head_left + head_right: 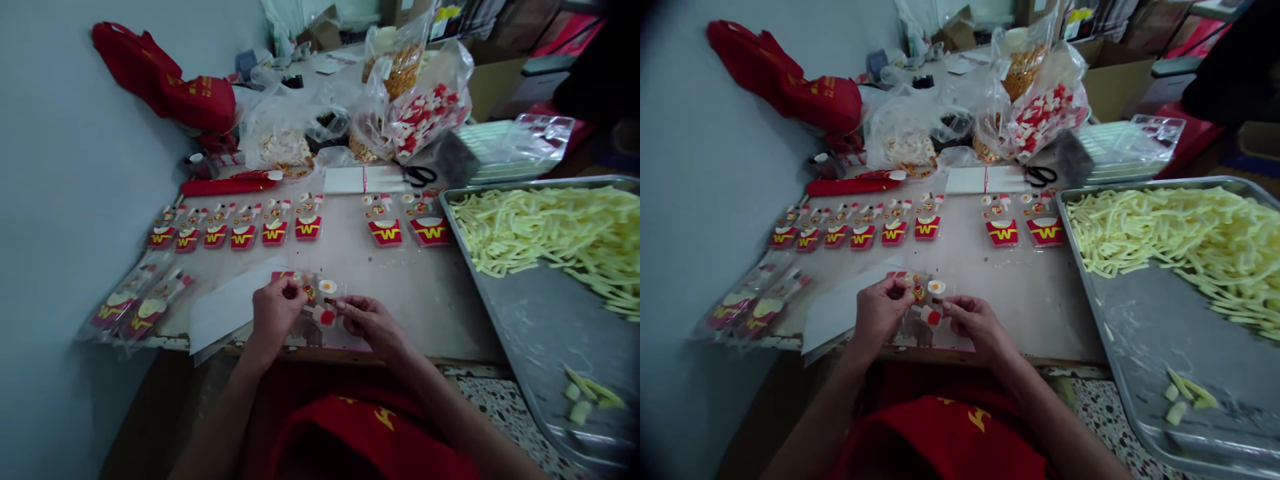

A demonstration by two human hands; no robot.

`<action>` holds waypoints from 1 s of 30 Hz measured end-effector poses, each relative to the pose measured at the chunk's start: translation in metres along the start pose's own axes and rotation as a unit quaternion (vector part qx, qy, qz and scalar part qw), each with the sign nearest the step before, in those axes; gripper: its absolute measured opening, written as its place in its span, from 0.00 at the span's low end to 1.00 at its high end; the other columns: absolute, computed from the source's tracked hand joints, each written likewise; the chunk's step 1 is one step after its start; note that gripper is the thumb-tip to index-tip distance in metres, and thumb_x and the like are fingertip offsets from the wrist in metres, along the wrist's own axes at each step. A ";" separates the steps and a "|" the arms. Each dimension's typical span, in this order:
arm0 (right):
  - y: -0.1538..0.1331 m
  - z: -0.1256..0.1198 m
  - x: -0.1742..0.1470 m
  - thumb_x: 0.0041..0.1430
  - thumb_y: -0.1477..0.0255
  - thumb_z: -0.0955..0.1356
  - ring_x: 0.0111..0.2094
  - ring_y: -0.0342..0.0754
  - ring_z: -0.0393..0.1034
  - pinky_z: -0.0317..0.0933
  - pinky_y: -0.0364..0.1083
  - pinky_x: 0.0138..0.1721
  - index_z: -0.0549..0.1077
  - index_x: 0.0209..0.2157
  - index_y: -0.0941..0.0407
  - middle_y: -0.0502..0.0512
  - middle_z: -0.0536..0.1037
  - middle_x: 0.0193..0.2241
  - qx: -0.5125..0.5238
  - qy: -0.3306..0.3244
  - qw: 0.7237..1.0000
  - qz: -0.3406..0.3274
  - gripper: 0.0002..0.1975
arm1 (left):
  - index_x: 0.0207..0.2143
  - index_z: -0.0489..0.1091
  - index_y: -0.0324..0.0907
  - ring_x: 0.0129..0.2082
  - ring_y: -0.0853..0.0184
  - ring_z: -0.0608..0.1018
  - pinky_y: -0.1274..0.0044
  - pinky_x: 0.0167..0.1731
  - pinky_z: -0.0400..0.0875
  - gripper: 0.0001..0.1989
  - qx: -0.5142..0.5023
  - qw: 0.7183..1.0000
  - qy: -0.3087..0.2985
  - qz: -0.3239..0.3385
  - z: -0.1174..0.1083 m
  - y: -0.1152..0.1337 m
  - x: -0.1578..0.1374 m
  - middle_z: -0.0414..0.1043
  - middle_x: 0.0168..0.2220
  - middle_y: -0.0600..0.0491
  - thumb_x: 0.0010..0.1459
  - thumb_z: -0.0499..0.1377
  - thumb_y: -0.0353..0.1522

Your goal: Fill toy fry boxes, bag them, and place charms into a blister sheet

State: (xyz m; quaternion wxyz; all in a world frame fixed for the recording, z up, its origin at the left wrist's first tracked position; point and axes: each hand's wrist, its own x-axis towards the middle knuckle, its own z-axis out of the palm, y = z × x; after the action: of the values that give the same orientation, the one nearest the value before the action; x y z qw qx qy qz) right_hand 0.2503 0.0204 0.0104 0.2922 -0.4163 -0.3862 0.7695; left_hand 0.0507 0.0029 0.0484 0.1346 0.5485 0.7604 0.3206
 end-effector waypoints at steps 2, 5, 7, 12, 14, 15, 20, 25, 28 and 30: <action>0.000 0.009 0.005 0.48 0.56 0.76 0.16 0.36 0.55 0.41 0.41 0.19 0.75 0.28 0.59 0.52 0.75 0.23 0.024 0.021 0.999 -0.009 0.20 | 0.26 0.75 0.42 0.25 0.70 0.76 0.79 0.30 0.67 0.04 0.008 1.000 0.016 0.016 0.002 0.009 -0.007 0.75 0.24 0.56 0.50 0.60 0.28; 0.001 0.025 0.012 0.47 0.56 0.76 0.15 0.38 0.56 0.43 0.42 0.18 0.73 0.23 0.58 0.49 0.71 0.17 0.025 0.033 0.999 -0.010 0.19 | 0.26 0.74 0.42 0.25 0.71 0.75 0.79 0.29 0.67 0.05 -0.040 0.999 -0.015 0.027 0.005 0.026 -0.023 0.75 0.25 0.56 0.50 0.59 0.26; 0.005 0.032 0.015 0.47 0.56 0.76 0.14 0.39 0.55 0.44 0.42 0.18 0.72 0.22 0.57 0.46 0.66 0.14 0.033 0.012 0.999 0.006 0.19 | 0.26 0.74 0.42 0.24 0.72 0.74 0.80 0.28 0.67 0.06 -0.089 0.995 -0.037 0.011 0.007 0.033 -0.035 0.75 0.24 0.57 0.51 0.59 0.26; 0.010 0.043 0.023 0.47 0.59 0.77 0.19 0.40 0.58 0.50 0.42 0.20 0.74 0.26 0.56 0.48 0.70 0.19 0.031 -0.020 0.999 0.024 0.16 | 0.27 0.73 0.42 0.26 0.72 0.76 0.81 0.30 0.70 0.06 -0.150 0.987 0.039 0.033 0.008 0.030 -0.057 0.76 0.26 0.56 0.53 0.59 0.23; 0.001 0.053 0.034 0.50 0.59 0.76 0.21 0.40 0.60 0.51 0.41 0.22 0.75 0.28 0.56 0.49 0.72 0.21 0.017 -0.060 0.998 0.007 0.15 | 0.30 0.73 0.41 0.29 0.71 0.78 0.80 0.34 0.71 0.06 -0.134 0.983 0.080 0.095 -0.003 0.017 -0.063 0.77 0.28 0.55 0.55 0.59 0.23; -0.008 0.060 0.043 0.52 0.59 0.76 0.20 0.40 0.58 0.50 0.41 0.21 0.75 0.29 0.56 0.48 0.71 0.20 -0.007 -0.089 0.996 -0.006 0.15 | 0.33 0.73 0.42 0.31 0.71 0.78 0.80 0.36 0.71 0.06 -0.118 0.981 0.100 0.119 -0.012 0.007 -0.065 0.77 0.30 0.55 0.57 0.59 0.23; -0.079 0.106 0.113 0.54 0.61 0.75 0.17 0.37 0.48 0.38 0.41 0.18 0.76 0.27 0.58 0.45 0.64 0.15 -0.101 -0.219 0.965 -0.107 0.14 | 0.39 0.73 0.42 0.38 0.67 0.77 0.74 0.43 0.71 0.04 0.066 0.975 0.205 0.059 -0.074 -0.094 -0.048 0.76 0.36 0.51 0.63 0.58 0.29; -0.119 0.156 0.173 0.42 0.69 0.79 0.16 0.34 0.46 0.35 0.39 0.15 0.70 0.24 0.58 0.44 0.66 0.19 -0.034 -0.282 0.958 -0.038 0.16 | 0.51 0.68 0.39 0.52 0.51 0.72 0.63 0.52 0.67 0.36 0.182 0.981 -0.040 0.048 -0.095 -0.181 0.017 0.72 0.51 0.41 0.46 0.69 0.51; -0.114 0.176 0.187 0.39 0.73 0.79 0.15 0.33 0.46 0.34 0.37 0.15 0.66 0.24 0.57 0.43 0.67 0.19 -0.015 -0.288 0.957 0.022 0.19 | 0.48 0.68 0.39 0.47 0.49 0.74 0.62 0.50 0.67 0.47 0.221 0.965 -0.136 0.024 -0.088 -0.180 0.043 0.73 0.48 0.41 0.32 0.71 0.58; -0.105 0.183 0.191 0.39 0.74 0.79 0.15 0.32 0.46 0.33 0.37 0.14 0.66 0.25 0.58 0.44 0.68 0.19 -0.024 -0.293 0.954 0.054 0.18 | 0.44 0.68 0.40 0.47 0.47 0.73 0.63 0.50 0.66 0.46 0.230 0.958 -0.173 0.012 -0.081 -0.167 0.046 0.73 0.46 0.42 0.24 0.73 0.57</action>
State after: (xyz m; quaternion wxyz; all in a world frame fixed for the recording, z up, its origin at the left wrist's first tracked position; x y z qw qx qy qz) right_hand 0.0129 0.1594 0.0838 0.1142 -0.2002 -0.4502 0.8627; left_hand -0.1357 -0.0147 0.0104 0.1302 0.6207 0.7722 0.0391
